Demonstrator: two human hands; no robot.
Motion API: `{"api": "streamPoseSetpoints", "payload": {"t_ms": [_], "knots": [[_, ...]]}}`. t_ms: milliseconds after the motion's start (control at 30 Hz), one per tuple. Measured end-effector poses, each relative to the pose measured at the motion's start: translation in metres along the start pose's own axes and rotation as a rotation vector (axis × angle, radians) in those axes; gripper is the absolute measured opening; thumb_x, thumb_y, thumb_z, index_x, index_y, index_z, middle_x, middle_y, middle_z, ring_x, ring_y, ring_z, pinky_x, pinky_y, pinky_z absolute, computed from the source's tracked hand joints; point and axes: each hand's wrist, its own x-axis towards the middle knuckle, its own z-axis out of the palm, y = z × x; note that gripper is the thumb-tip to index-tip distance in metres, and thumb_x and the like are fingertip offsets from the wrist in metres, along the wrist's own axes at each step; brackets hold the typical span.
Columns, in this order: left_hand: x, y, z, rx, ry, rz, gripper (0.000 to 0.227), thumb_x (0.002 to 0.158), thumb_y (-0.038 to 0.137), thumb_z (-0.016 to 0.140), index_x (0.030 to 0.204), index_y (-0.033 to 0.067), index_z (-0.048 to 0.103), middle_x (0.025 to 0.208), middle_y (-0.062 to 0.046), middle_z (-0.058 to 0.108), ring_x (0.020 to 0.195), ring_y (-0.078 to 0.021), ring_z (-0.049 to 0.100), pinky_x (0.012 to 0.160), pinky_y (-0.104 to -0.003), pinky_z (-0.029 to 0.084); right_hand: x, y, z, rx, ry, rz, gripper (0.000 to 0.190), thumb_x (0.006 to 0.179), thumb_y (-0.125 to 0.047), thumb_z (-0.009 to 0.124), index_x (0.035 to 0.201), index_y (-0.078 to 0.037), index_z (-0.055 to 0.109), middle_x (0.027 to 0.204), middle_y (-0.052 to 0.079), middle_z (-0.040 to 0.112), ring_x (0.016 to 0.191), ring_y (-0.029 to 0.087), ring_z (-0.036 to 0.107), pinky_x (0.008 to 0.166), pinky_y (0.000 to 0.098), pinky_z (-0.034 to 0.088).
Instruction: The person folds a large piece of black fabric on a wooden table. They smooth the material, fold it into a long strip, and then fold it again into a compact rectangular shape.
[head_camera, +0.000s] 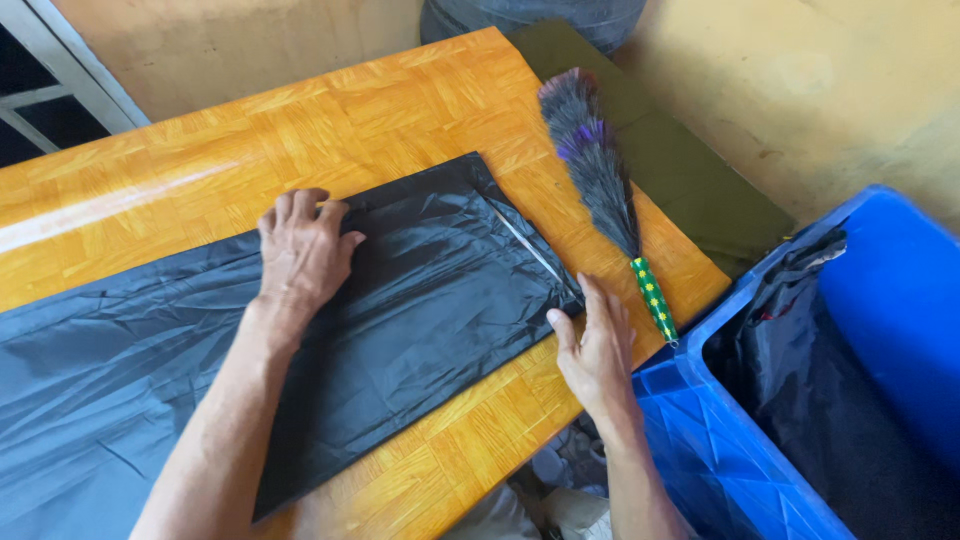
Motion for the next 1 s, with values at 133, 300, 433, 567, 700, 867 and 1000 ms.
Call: {"api": "streamPoseSetpoints", "payload": {"t_ms": [133,300,433,567,700,867,1000], "knots": [[0.012,0.09,0.007,-0.296,0.024,0.024,0.022,0.086,0.027,0.079,0.104,0.0179,0.07,0.101,-0.005,0.06,0.102,-0.0281,0.065,0.084,-0.04,0.054,0.012,0.014,0.012,0.078,-0.034,0.068,0.057,0.086,-0.02,0.075,0.141,-0.019,0.06,0.128,0.006,0.07,0.12,0.037,0.061,0.088,0.06,0.046],[0.025,0.182,0.007,-0.794,-0.495,-0.242,0.039,0.095,0.055,0.058,0.108,0.0182,0.065,0.098,-0.011,0.075,0.104,-0.0363,0.073,0.092,-0.048,0.057,0.008,0.014,0.022,-0.129,0.024,-0.293,0.045,0.087,-0.007,0.064,0.128,-0.025,0.067,0.111,-0.006,0.066,0.109,0.021,0.06,0.086,0.0388,0.043],[0.04,0.199,-0.042,-0.767,-0.527,-0.349,0.061,0.084,0.072,0.062,0.108,0.0166,0.057,0.101,-0.017,0.075,0.108,-0.0396,0.071,0.096,-0.049,0.055,0.008,0.01,0.021,-0.177,0.028,-0.409,0.042,0.086,-0.004,0.06,0.124,-0.022,0.067,0.11,-0.004,0.066,0.121,0.021,0.058,0.094,0.0388,0.042],[0.044,0.21,-0.044,-0.685,-0.587,-0.373,0.073,0.072,0.068,0.074,0.112,0.0141,0.045,0.109,-0.023,0.072,0.11,-0.0438,0.07,0.099,-0.051,0.053,0.008,0.013,0.026,-0.077,0.004,-0.464,0.036,0.087,-0.005,0.06,0.119,-0.019,0.069,0.109,0.0,0.068,0.127,0.026,0.056,0.1,0.0397,0.044],[0.038,0.206,-0.023,-0.719,-0.536,-0.397,0.065,0.077,0.043,0.065,0.129,0.0173,0.036,0.109,-0.022,0.072,0.111,-0.0467,0.068,0.099,-0.054,0.051,0.008,0.003,0.019,-0.012,0.018,-0.501,0.034,0.086,-0.004,0.065,0.117,-0.016,0.072,0.106,0.003,0.07,0.123,0.029,0.06,0.1,0.0398,0.05],[0.019,0.187,-0.019,-0.986,-0.357,-0.281,0.061,0.081,0.02,0.056,0.136,0.0189,0.031,0.087,-0.021,0.071,0.105,-0.0494,0.068,0.094,-0.059,0.048,0.016,0.001,0.004,0.32,0.166,-0.224,0.03,0.096,-0.013,0.068,0.126,-0.008,0.069,0.125,0.015,0.062,0.12,0.036,0.062,0.095,0.0425,0.056],[0.025,0.183,-0.022,-0.931,-0.382,-0.12,0.06,0.085,0.012,0.046,0.141,0.0311,0.054,0.112,-0.02,0.067,0.117,-0.0475,0.062,0.103,-0.056,0.05,0.033,0.032,0.008,0.468,0.004,0.119,0.033,0.105,-0.019,0.056,0.133,-0.006,0.066,0.124,0.022,0.058,0.116,0.04,0.065,0.094,0.0478,0.058]]}}
